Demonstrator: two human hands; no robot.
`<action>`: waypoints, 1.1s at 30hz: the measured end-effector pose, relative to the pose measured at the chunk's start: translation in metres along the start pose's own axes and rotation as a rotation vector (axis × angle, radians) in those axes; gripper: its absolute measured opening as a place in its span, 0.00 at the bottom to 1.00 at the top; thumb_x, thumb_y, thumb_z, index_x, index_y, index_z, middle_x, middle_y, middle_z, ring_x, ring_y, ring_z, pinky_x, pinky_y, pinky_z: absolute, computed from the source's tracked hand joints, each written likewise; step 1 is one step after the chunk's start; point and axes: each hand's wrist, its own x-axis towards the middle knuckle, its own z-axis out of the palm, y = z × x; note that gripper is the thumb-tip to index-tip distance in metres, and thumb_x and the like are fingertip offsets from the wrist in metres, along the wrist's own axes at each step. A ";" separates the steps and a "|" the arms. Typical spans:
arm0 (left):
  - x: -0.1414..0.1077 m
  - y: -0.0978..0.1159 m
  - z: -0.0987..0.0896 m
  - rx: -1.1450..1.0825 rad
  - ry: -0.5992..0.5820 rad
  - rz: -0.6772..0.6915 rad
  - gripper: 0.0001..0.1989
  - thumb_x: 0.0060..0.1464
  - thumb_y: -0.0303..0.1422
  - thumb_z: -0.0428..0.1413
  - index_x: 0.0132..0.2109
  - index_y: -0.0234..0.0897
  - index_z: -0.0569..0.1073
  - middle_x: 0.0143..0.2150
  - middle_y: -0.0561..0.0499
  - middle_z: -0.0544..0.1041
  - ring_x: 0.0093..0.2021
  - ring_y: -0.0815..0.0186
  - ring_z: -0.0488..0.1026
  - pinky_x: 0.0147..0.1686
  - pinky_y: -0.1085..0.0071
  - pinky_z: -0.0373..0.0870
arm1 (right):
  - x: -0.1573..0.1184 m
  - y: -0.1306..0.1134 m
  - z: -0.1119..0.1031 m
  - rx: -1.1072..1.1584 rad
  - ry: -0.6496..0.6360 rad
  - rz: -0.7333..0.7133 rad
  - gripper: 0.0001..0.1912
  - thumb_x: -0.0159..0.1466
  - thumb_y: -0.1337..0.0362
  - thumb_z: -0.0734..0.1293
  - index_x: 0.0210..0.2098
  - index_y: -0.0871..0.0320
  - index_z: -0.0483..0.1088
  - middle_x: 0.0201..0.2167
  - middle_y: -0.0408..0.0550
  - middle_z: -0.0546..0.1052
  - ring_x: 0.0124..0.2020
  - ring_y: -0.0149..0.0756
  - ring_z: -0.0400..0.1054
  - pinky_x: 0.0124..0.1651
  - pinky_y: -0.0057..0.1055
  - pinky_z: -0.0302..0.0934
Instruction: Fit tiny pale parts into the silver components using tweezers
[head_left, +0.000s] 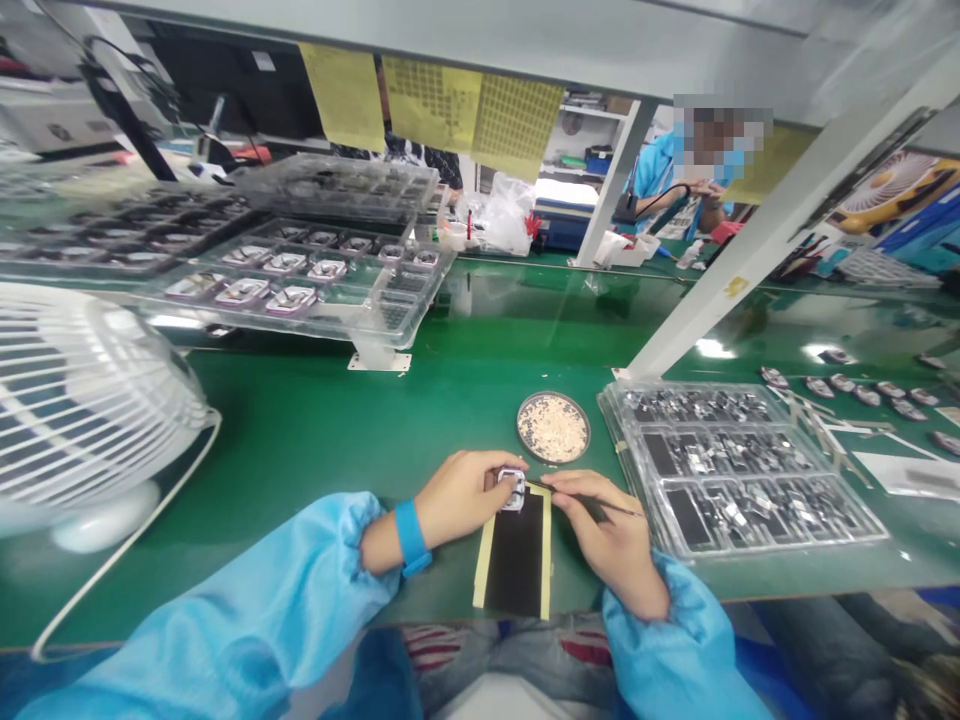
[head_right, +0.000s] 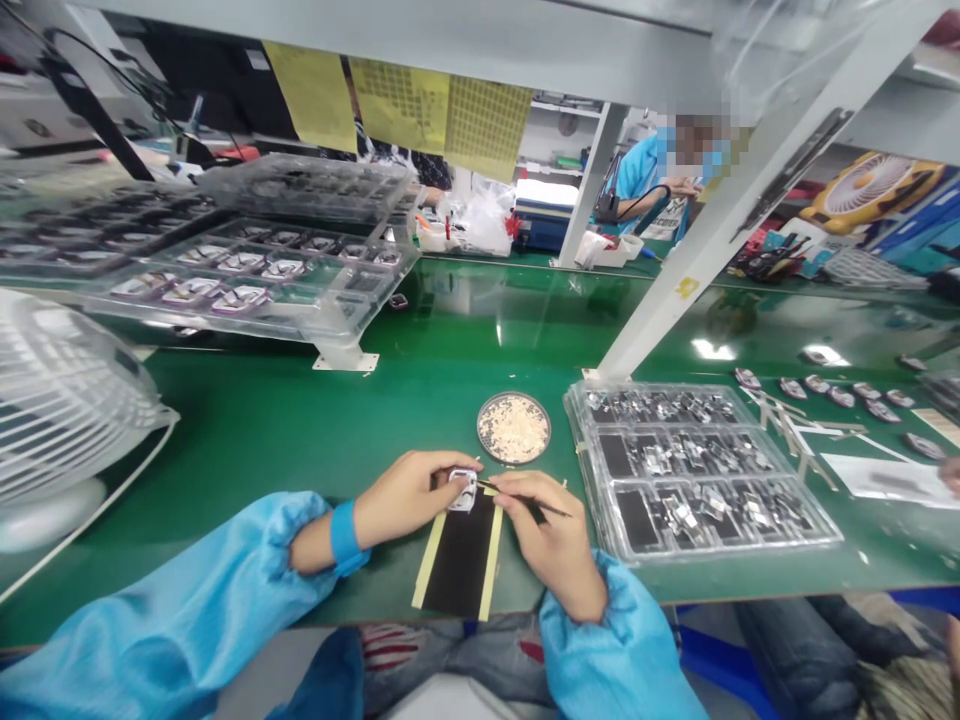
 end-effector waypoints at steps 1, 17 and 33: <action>0.000 0.000 0.000 -0.002 0.000 -0.003 0.15 0.60 0.36 0.53 0.49 0.43 0.81 0.27 0.55 0.79 0.24 0.66 0.70 0.25 0.72 0.58 | 0.000 0.000 0.000 -0.009 0.001 -0.002 0.07 0.66 0.70 0.69 0.40 0.52 0.76 0.41 0.48 0.81 0.45 0.43 0.76 0.50 0.42 0.71; -0.001 0.001 -0.001 -0.019 -0.018 -0.013 0.18 0.56 0.31 0.52 0.51 0.41 0.80 0.29 0.54 0.80 0.23 0.67 0.68 0.25 0.73 0.59 | -0.005 -0.002 -0.002 -0.034 0.008 0.035 0.04 0.67 0.67 0.67 0.39 0.52 0.74 0.38 0.50 0.80 0.43 0.45 0.75 0.48 0.43 0.70; 0.000 -0.002 -0.004 -0.044 -0.066 0.000 0.17 0.59 0.37 0.54 0.52 0.42 0.80 0.34 0.51 0.82 0.29 0.64 0.74 0.30 0.72 0.65 | -0.002 0.003 -0.005 0.192 -0.144 0.269 0.06 0.69 0.60 0.67 0.37 0.55 0.73 0.39 0.50 0.80 0.45 0.42 0.75 0.52 0.42 0.68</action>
